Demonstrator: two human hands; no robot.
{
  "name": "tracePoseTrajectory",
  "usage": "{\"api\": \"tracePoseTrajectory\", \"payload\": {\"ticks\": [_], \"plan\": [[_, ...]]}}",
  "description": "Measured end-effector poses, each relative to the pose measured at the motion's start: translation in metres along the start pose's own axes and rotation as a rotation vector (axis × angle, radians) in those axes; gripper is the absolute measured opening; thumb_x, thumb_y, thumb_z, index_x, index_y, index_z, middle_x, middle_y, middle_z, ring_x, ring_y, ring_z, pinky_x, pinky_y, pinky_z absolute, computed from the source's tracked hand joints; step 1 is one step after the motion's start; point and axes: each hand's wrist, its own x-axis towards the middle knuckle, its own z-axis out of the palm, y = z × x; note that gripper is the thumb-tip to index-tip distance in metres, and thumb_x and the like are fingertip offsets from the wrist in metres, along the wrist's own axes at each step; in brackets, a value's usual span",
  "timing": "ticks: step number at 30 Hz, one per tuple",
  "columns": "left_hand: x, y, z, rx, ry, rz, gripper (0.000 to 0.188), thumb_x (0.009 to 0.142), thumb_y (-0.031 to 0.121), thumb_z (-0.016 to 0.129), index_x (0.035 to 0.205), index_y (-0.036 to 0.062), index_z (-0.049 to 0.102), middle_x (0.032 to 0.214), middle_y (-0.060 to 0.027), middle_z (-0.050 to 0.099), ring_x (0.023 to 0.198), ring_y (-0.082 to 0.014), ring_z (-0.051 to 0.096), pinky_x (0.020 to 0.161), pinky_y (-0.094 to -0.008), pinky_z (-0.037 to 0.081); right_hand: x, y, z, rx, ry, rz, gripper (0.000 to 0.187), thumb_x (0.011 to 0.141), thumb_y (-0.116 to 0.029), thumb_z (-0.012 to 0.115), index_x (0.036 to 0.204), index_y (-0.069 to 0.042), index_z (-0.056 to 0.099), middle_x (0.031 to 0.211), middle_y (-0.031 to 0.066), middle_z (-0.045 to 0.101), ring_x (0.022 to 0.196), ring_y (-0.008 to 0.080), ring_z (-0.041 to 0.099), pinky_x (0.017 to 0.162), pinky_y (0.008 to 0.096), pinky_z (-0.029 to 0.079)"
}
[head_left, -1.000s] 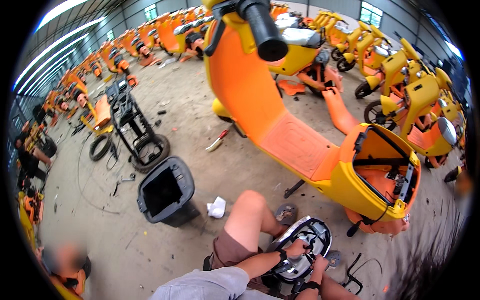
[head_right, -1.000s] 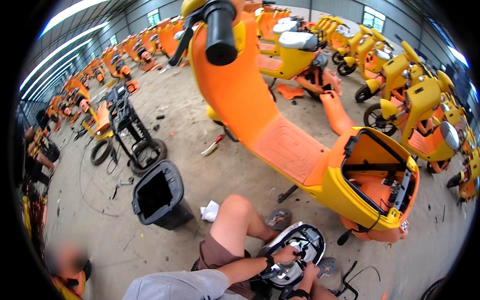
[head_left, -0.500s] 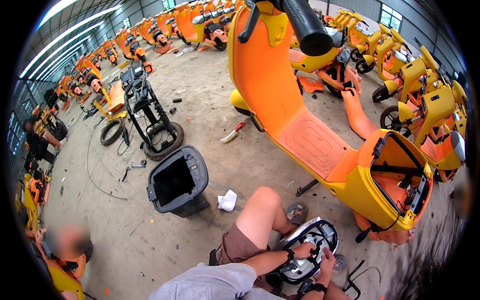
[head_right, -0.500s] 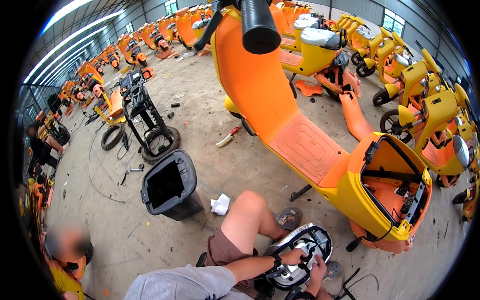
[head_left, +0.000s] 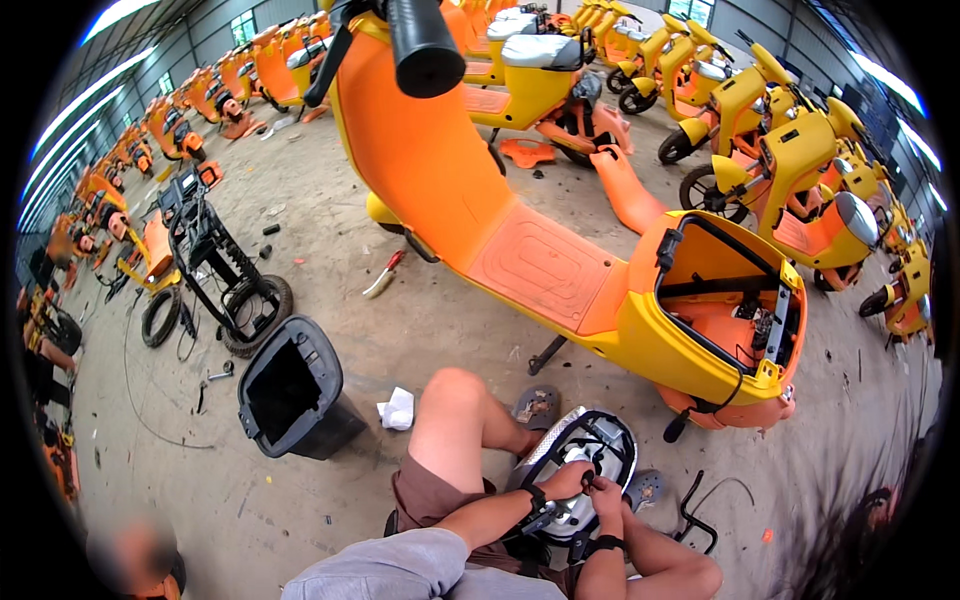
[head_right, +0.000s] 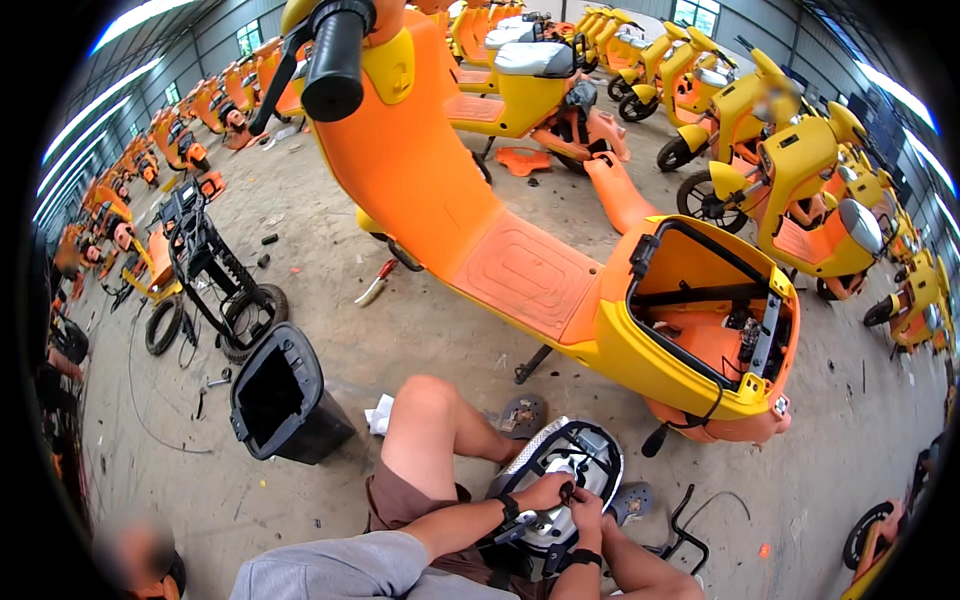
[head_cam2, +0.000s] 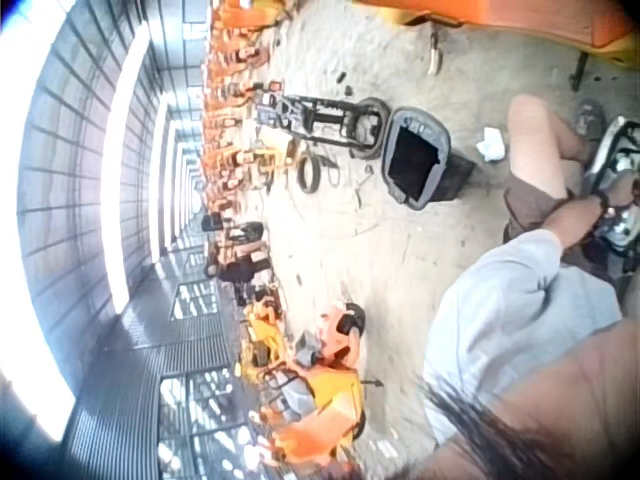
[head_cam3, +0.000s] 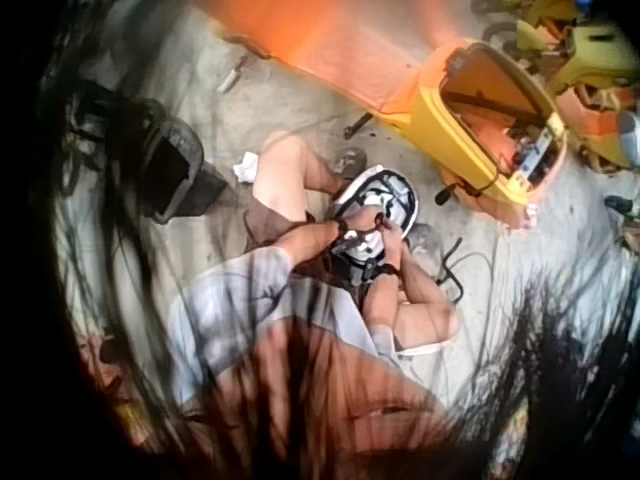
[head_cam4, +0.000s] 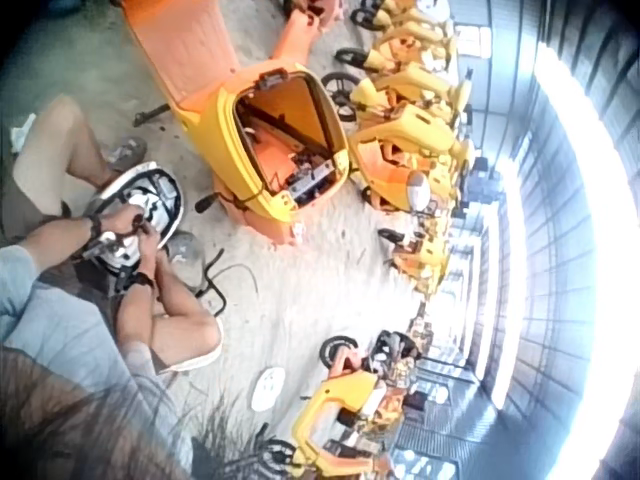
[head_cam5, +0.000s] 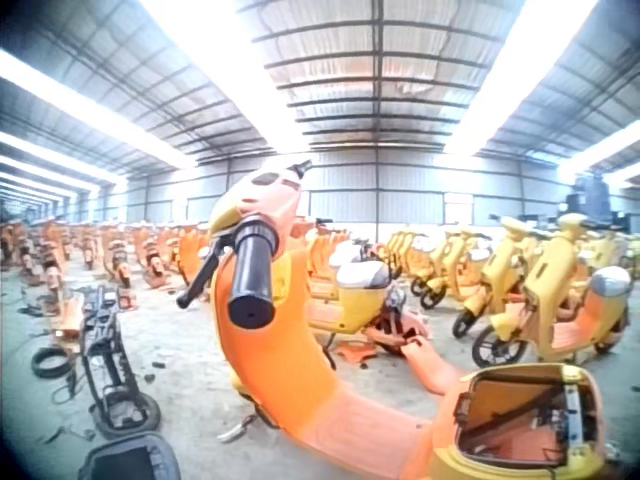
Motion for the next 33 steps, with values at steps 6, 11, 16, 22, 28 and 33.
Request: {"api": "tracePoseTrajectory", "payload": {"ticks": [6, 11, 16, 22, 28, 33], "plan": [[-0.005, -0.007, 0.003, 0.074, 0.002, 0.039, 0.018, 0.066, -0.004, 0.057, 0.082, 0.0002, 0.053, 0.080, -0.0180, 0.057, 0.079, -0.0363, 0.056, 0.067, -0.0405, 0.044, -0.010, -0.019, 0.002, -0.032, 0.085, 0.120, 0.023, 0.077, -0.002, 0.061, 0.098, 0.005, 0.067, 0.088, 0.0092, 0.068, 0.079, 0.0145, 0.061, 0.073, 0.0257, 0.048], [-0.006, 0.005, -0.001, 0.172, -0.067, 0.093, 0.023, 0.063, -0.007, 0.053, 0.085, 0.0005, 0.052, 0.087, -0.0175, 0.056, 0.091, -0.0377, 0.053, 0.076, -0.0423, 0.043, -0.006, -0.003, 0.002, -0.051, 0.039, -0.024, 0.022, 0.078, 0.003, 0.062, 0.099, 0.005, 0.065, 0.085, 0.0070, 0.067, 0.078, 0.0123, 0.061, 0.072, 0.0242, 0.048], [-0.002, 0.007, -0.003, 0.215, -0.088, 0.163, 0.023, 0.065, -0.008, 0.051, 0.086, 0.0006, 0.053, 0.092, -0.0171, 0.055, 0.097, -0.0373, 0.050, 0.081, -0.0426, 0.041, -0.004, 0.006, 0.012, 0.009, 0.131, -0.185, 0.017, 0.080, 0.005, 0.060, 0.096, 0.006, 0.064, 0.085, 0.0061, 0.067, 0.077, 0.0120, 0.062, 0.071, 0.0245, 0.049], [0.004, -0.003, -0.003, 0.286, -0.117, 0.246, 0.021, 0.065, -0.003, 0.057, 0.086, 0.0002, 0.054, 0.090, -0.0160, 0.055, 0.093, -0.0349, 0.051, 0.080, -0.0404, 0.043, -0.021, -0.023, 0.035, -0.568, 0.287, -0.079, 0.025, 0.083, -0.022, 0.057, 0.105, -0.011, 0.062, 0.083, 0.0181, 0.065, 0.078, 0.0360, 0.062, 0.066, 0.0442, 0.048], [0.001, -0.012, -0.002, 0.228, -0.033, 0.184, 0.016, 0.063, -0.003, 0.057, 0.078, 0.0009, 0.053, 0.083, -0.0153, 0.055, 0.085, -0.0354, 0.053, 0.074, -0.0409, 0.044, -0.024, -0.034, 0.035, -0.657, 0.330, -0.079, 0.020, 0.083, -0.024, 0.058, 0.096, -0.012, 0.067, 0.077, 0.0150, 0.066, 0.075, 0.0355, 0.063, 0.065, 0.0439, 0.048], [0.001, -0.009, -0.003, 0.257, -0.014, 0.247, 0.014, 0.064, -0.001, 0.055, 0.078, 0.0009, 0.052, 0.083, -0.0155, 0.054, 0.086, -0.0358, 0.051, 0.075, -0.0405, 0.044, -0.022, -0.028, 0.037, -0.504, 0.350, -0.137, 0.016, 0.081, -0.019, 0.060, 0.086, -0.004, 0.065, 0.071, 0.0204, 0.060, 0.068, 0.0367, 0.060, 0.060, 0.0408, 0.045]]}}
